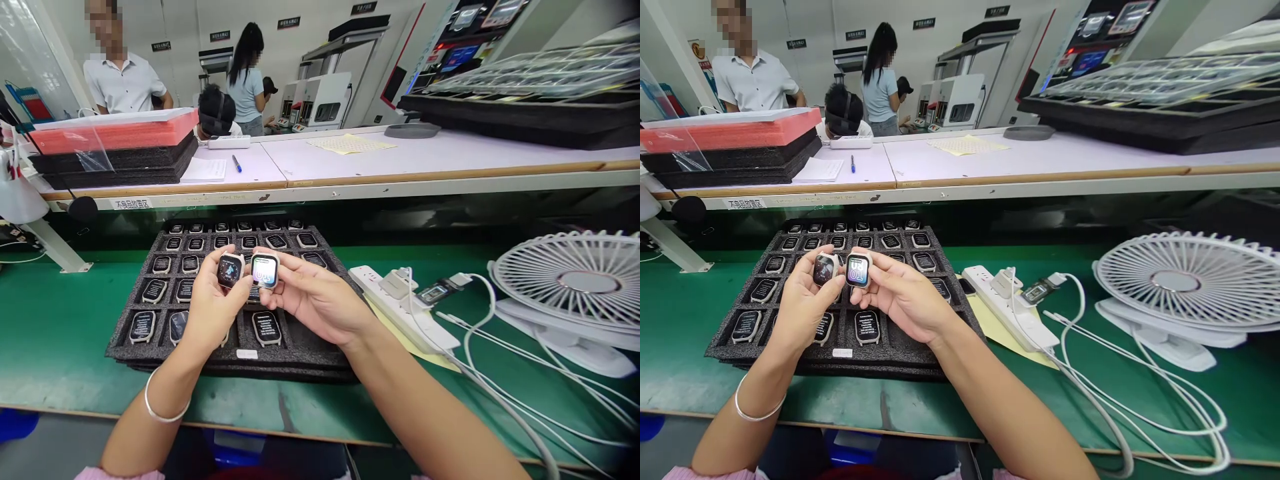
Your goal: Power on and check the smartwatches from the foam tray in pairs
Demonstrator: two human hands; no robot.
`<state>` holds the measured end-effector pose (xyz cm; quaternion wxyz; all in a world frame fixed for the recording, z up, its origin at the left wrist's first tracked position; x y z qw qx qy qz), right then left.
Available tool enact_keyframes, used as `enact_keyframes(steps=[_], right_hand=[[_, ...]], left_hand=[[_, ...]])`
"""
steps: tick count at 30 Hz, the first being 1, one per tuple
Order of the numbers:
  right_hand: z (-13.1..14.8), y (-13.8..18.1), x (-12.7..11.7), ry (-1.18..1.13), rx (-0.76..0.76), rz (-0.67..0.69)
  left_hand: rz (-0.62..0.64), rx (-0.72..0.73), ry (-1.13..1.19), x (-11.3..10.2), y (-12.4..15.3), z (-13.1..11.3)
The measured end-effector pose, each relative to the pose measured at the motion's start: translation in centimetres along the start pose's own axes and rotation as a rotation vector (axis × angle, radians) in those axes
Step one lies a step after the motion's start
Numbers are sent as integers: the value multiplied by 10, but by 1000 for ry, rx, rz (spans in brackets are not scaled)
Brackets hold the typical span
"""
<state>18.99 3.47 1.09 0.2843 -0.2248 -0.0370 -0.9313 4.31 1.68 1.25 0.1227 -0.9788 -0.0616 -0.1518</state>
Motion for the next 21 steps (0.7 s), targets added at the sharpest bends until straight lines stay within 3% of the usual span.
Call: enact_keyframes(steps=[6, 13, 21], right_hand=[[0, -4, -9, 50, -25, -144], [1, -1, -13, 172, -119, -217], [1, -2, -12, 195, -141, -170]], left_hand=[[2, -157, 111, 0, 2, 1], [33, -66, 111, -1, 3, 2], [65, -64, 101, -1, 3, 7]])
Point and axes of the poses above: each hand's wrist, its own y-axis away from the middle knuckle, its own x-axis out of the palm, z = x × y, the point moved 4 cm from there along -y, towards the middle knuckle, and after that the axes turned 9 degrees about y, right-handed, at the moved point
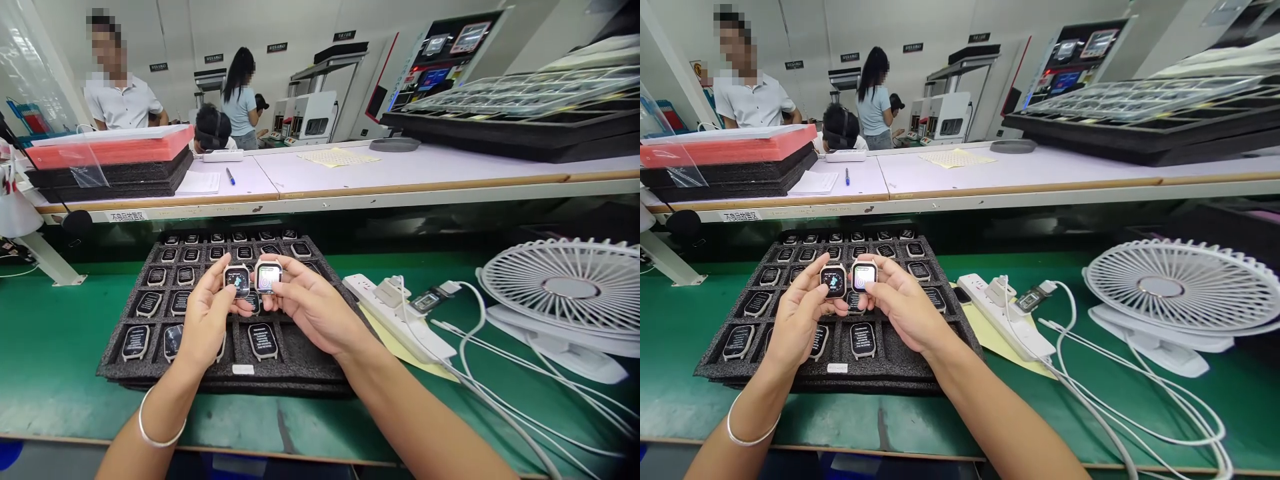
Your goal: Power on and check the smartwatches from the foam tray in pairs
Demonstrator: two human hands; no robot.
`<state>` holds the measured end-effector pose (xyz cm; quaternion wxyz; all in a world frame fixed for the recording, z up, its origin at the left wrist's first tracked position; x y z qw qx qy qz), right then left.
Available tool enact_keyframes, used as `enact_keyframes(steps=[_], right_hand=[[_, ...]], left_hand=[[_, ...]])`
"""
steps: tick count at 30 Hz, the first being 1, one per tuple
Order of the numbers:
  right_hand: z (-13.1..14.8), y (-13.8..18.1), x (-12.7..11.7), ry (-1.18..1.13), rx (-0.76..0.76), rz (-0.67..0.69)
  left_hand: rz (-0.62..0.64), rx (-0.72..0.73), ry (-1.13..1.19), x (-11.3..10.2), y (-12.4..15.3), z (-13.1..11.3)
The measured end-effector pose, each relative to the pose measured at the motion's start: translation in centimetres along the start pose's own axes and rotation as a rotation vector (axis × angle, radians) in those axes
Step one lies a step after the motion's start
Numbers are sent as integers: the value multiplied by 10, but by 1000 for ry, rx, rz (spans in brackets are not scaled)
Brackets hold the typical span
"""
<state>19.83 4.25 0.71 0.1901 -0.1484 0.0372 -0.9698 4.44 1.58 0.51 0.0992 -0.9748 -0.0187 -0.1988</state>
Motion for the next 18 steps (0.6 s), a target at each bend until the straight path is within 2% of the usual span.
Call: enact_keyframes(steps=[12, 18], right_hand=[[-2, 0, 0, -16, 7, 16], [-3, 4, 7, -68, 36, 143]], left_hand=[[32, 51, -64, 1, -2, 0], [-23, 168, -96, -2, -4, -2]])
Point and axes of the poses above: each hand's wrist, its own y-axis away from the middle knuckle, its own x-axis out of the palm, z = x × y, the point moved 4 cm from there along -y, towards the middle knuckle, and after that the axes turned 9 degrees about y, right-handed, at the moved point
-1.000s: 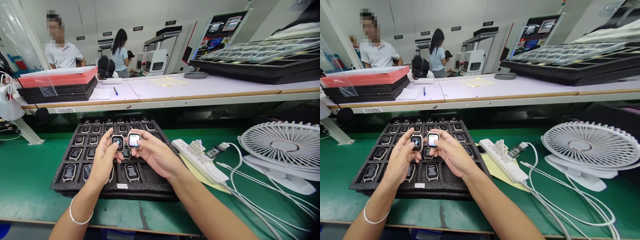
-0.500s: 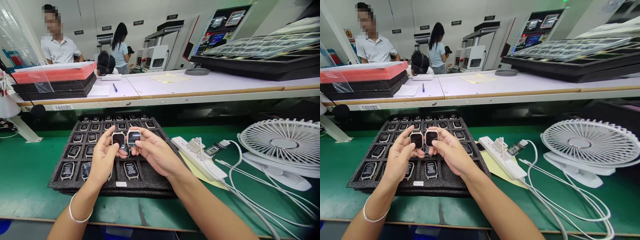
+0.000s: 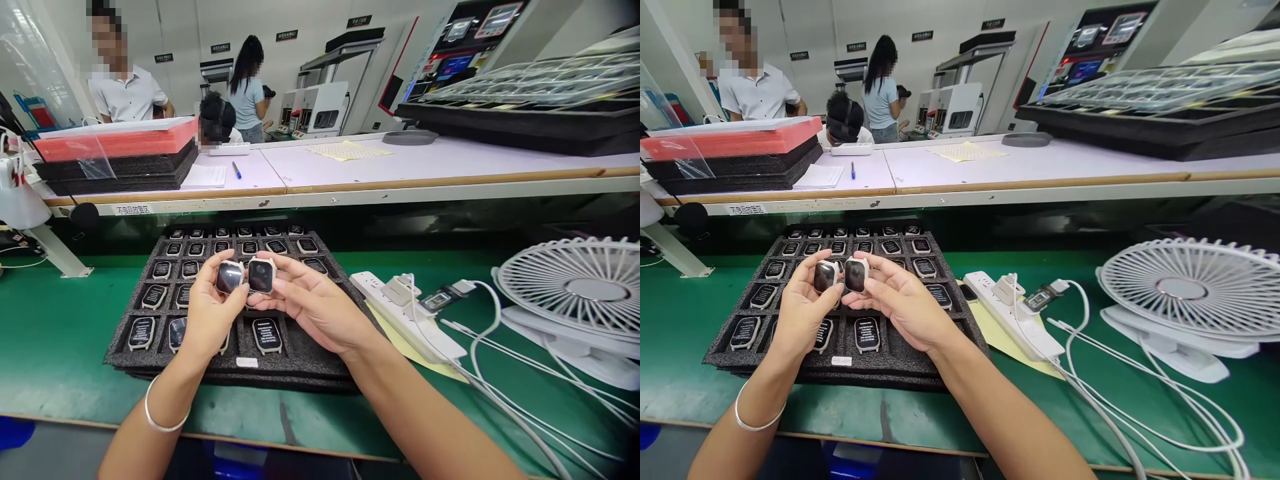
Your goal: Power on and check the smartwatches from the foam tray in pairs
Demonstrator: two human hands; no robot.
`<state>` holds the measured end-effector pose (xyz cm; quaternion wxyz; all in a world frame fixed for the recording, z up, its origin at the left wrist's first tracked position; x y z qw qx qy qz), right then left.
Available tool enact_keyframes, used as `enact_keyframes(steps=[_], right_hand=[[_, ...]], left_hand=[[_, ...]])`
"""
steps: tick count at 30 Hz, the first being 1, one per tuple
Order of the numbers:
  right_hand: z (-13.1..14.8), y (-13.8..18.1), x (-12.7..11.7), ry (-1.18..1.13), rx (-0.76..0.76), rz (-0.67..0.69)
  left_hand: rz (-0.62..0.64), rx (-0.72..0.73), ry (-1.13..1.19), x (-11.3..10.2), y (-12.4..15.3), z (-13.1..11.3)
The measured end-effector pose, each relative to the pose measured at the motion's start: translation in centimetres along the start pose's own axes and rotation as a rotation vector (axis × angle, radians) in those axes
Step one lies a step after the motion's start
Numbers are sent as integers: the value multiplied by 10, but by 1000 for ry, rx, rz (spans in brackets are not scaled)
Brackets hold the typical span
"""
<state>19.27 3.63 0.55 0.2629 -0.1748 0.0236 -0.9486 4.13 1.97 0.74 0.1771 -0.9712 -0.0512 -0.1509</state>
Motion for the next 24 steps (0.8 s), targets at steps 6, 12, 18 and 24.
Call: enact_keyframes(steps=[6, 12, 18, 24], right_hand=[[0, 2, 0, 26, -7, 0], [1, 2, 0, 26, -26, 8], [0, 2, -1, 24, -4, 12], [2, 3, 1, -40, 26, 74]], left_hand=[[-26, 27, -104, -4, 2, 1], [-20, 43, -204, -4, 3, 0], [-21, 92, -235, 0, 7, -3], [-23, 113, -224, 1, 8, -4]])
Point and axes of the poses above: each hand's wrist, its own y-axis away from the middle knuckle, its own x-axis out of the palm, z = x × y, the point moved 4 cm from there along -y, towards the middle knuckle, and after that the axes turned 9 degrees about y, right-handed, at the moved point
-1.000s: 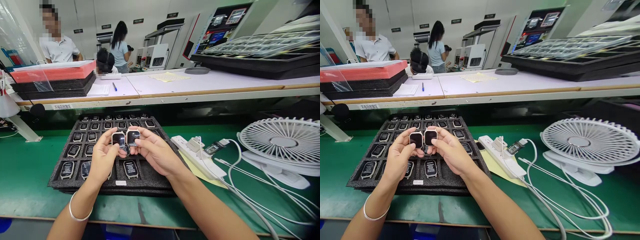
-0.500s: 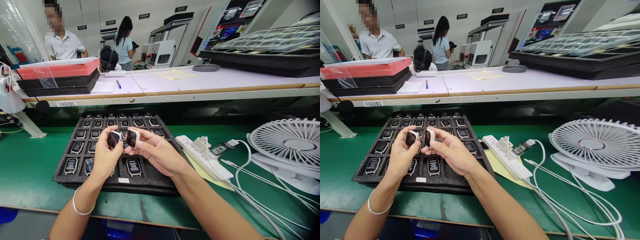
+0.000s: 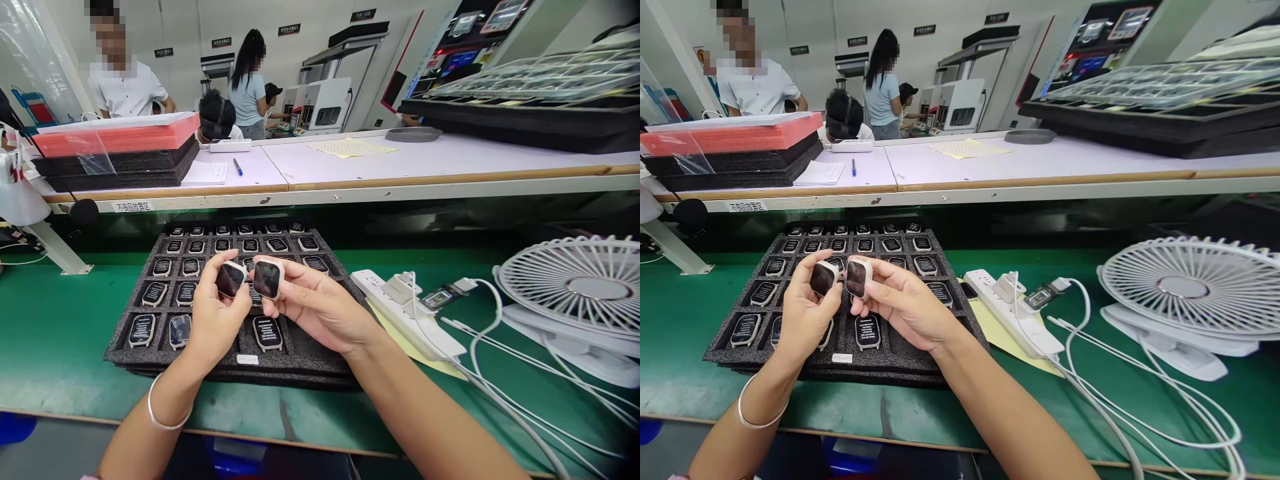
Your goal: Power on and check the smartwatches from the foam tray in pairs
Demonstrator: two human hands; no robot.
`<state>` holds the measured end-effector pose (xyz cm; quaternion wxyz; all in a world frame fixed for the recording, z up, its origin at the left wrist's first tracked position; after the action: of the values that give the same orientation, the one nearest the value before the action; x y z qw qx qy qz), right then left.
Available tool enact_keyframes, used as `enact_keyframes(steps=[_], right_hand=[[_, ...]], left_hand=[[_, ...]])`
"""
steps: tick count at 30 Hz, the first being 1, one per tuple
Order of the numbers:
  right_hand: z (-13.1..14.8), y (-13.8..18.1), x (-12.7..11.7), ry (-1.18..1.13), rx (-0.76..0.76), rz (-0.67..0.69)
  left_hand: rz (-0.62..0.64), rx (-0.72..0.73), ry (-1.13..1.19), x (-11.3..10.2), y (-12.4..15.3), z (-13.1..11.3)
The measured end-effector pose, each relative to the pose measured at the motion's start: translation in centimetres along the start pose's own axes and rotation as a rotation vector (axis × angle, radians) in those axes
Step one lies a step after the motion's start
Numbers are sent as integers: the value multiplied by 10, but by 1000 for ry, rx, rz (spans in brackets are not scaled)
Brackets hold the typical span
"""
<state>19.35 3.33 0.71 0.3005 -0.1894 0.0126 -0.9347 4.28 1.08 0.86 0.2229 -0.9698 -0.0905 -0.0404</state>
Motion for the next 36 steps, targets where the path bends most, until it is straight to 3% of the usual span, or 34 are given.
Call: enact_keyframes(steps=[17, 36], right_hand=[[0, 0, 2, -2, -26, 13], [0, 1, 3, -55, -29, 55]], left_hand=[[67, 11, 8, 3, 1, 1], [61, -15, 85, 3, 1, 0]])
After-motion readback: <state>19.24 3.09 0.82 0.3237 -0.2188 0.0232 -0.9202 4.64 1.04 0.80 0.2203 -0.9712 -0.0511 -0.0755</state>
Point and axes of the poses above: each hand's wrist, its own y-axis away from the middle knuckle, its own x-axis out of the palm, z = x × y, the point moved 4 cm from there along -y, towards the middle knuckle, and after that the axes turned 9 degrees about y, right-handed, at the moved point
